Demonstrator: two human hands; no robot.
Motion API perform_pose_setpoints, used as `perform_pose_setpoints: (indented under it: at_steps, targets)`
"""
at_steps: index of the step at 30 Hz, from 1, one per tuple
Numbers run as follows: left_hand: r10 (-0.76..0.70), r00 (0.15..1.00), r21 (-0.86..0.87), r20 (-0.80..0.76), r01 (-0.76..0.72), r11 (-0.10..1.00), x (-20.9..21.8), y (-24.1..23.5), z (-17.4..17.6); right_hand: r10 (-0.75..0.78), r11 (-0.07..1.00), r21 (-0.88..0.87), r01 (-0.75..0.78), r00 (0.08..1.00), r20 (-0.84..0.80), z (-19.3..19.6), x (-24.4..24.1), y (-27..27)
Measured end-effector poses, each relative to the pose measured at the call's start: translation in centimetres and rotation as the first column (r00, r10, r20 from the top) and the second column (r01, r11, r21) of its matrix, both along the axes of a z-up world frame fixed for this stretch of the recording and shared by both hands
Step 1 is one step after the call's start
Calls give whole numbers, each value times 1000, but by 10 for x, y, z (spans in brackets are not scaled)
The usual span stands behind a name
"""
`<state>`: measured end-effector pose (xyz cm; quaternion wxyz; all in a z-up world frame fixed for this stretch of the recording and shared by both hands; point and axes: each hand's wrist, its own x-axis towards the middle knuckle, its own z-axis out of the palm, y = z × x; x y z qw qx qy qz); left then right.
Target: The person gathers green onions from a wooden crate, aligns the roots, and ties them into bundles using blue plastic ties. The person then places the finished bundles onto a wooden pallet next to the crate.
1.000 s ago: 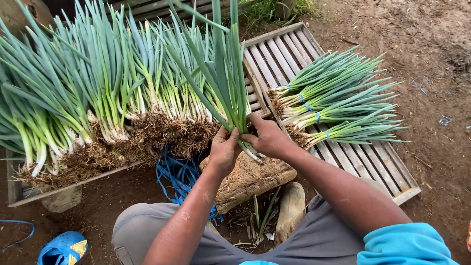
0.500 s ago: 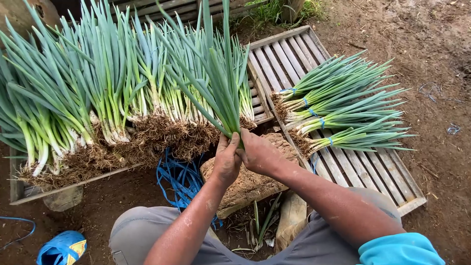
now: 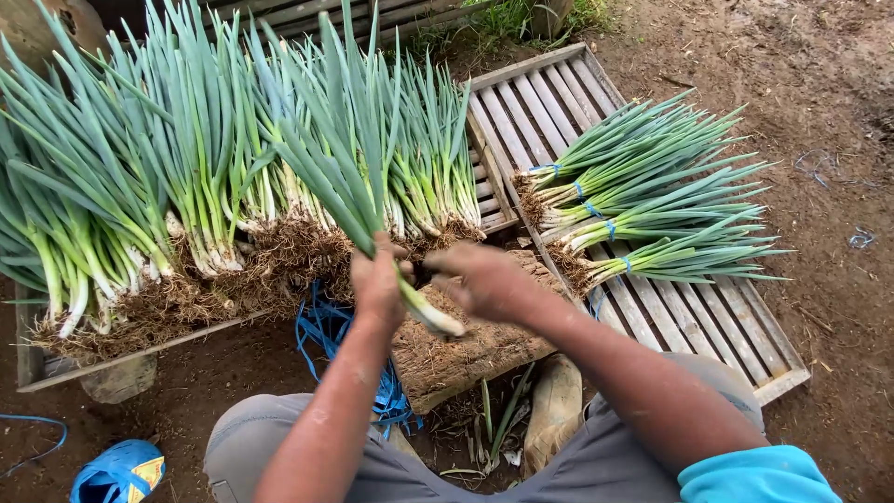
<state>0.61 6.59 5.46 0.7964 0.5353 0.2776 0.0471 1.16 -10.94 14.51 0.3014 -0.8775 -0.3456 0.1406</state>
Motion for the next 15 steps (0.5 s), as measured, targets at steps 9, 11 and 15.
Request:
perform_pose_setpoints:
  at_steps: [9,11,15]
  targets:
    - [-138,990,-273,-41,122,954,-4,101,60,-429,843,-426,330,889,-160,-60,67,-39]
    - [-129,992,-289,-15,119,950,-6,100,58,-412,838,-443,318,901,-132,-82,74,-36]
    - [-56,995,-339,78,80,938,-5,93,66,-444,840,-379,388,893,-69,-168,116,-30]
